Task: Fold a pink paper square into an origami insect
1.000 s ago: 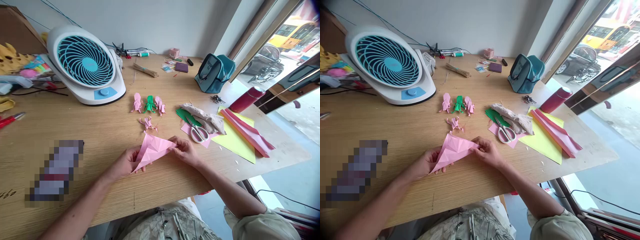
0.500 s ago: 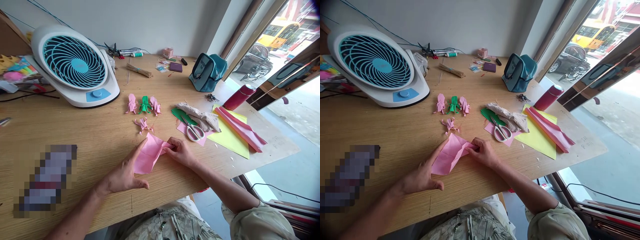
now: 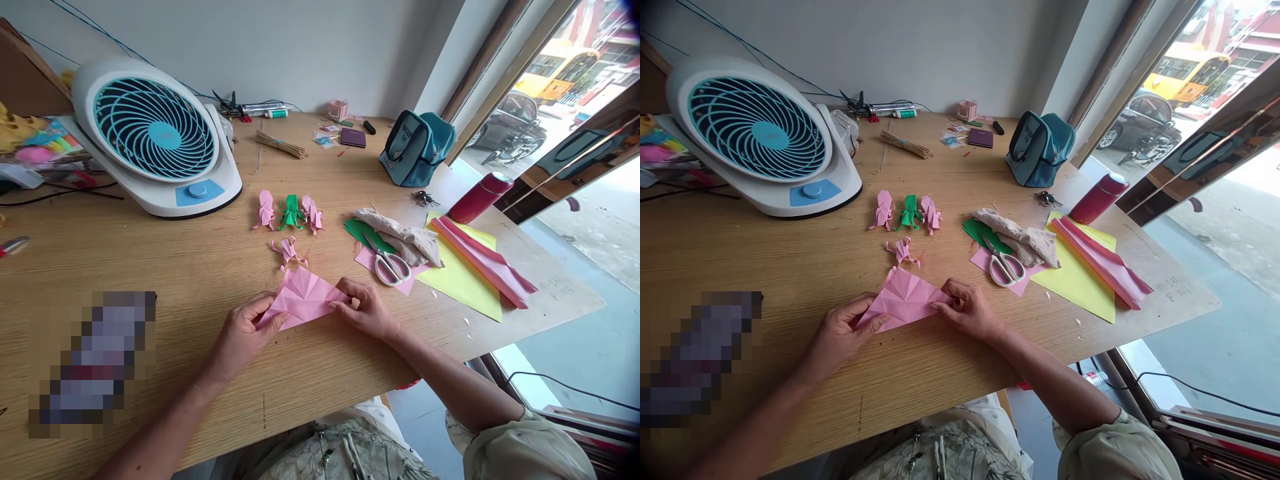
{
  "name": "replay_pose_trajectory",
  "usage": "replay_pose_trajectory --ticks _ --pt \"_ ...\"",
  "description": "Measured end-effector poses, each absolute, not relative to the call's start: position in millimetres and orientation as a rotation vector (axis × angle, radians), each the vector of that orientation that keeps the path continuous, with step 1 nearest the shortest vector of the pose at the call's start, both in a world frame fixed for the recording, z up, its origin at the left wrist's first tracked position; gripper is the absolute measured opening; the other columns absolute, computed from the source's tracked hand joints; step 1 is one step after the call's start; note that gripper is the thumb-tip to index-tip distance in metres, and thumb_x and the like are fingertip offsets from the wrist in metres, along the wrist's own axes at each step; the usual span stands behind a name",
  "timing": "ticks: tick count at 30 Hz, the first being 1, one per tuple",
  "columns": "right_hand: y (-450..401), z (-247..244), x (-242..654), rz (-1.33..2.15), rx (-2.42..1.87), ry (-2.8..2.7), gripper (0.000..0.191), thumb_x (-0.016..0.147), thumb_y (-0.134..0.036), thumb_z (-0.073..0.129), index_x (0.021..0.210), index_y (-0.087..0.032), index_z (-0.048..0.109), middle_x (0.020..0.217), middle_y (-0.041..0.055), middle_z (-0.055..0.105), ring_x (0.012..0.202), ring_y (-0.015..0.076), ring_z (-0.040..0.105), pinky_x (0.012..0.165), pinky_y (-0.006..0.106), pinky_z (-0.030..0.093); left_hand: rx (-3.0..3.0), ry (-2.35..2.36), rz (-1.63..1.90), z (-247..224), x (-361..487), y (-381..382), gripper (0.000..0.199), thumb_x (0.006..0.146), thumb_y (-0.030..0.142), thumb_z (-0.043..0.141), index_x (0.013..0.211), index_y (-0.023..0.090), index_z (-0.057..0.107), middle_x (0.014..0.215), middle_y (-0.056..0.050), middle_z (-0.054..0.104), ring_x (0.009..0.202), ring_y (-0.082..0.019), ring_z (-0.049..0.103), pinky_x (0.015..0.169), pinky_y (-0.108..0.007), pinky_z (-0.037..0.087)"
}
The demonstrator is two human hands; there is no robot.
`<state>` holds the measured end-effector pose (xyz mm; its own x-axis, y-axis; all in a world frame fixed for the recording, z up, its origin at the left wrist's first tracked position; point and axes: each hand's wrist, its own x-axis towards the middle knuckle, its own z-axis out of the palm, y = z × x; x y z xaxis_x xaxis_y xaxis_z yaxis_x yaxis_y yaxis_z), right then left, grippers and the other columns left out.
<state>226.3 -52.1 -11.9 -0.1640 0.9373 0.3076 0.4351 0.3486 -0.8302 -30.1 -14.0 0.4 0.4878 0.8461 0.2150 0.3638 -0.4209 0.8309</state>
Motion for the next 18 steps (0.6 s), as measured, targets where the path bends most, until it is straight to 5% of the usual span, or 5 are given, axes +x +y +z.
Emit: replay_pose_trajectory --ticks 5,8,11,18 --pt "-64 -3 268 0.399 -1.384 -1.827 0.015 0.096 -0.032 0.055 0.104 -0.022 0.063 0.096 0.0059 0.068 0.084 0.0183 0.063 0.075 0.032 0.051 1.878 1.065 0.804 -5 -35 -10 0.021 0.087 0.033 0.061 0.077 0.014 0.065 0.073 0.0 0.059 0.07 -0.013 0.052 0.067 -0.021 0.042" --pt "-91 4 333 -0.157 -1.951 -1.844 0.027 0.094 -0.026 0.054 0.119 -0.022 0.062 0.118 0.0132 0.066 0.106 0.0299 0.061 0.09 0.046 0.049 1.773 1.062 0.809 -9 -37 -6 0.021 0.085 0.035 0.063 0.078 0.015 0.064 0.076 0.001 0.059 0.072 -0.013 0.052 0.068 -0.021 0.042" --pt "-119 3 399 -0.337 -2.625 -1.776 0.046 0.089 -0.024 0.056 0.133 -0.011 0.053 0.128 0.0252 0.059 0.112 0.0422 0.059 0.082 0.052 0.051 1.672 1.05 0.794 -11 -39 -4 0.022 0.085 0.037 0.064 0.082 0.016 0.065 0.079 0.0 0.06 0.075 -0.014 0.054 0.07 -0.021 0.043" --pt "-135 -11 453 -0.213 -2.83 -1.886 0.047 0.087 -0.012 0.048 0.133 -0.009 0.054 0.115 0.0247 0.063 0.098 0.0347 0.067 0.075 0.043 0.053 1.627 1.078 0.784 -11 -38 -4 0.026 0.082 0.042 0.066 0.079 0.016 0.066 0.079 -0.001 0.064 0.074 -0.015 0.056 0.07 -0.021 0.046"
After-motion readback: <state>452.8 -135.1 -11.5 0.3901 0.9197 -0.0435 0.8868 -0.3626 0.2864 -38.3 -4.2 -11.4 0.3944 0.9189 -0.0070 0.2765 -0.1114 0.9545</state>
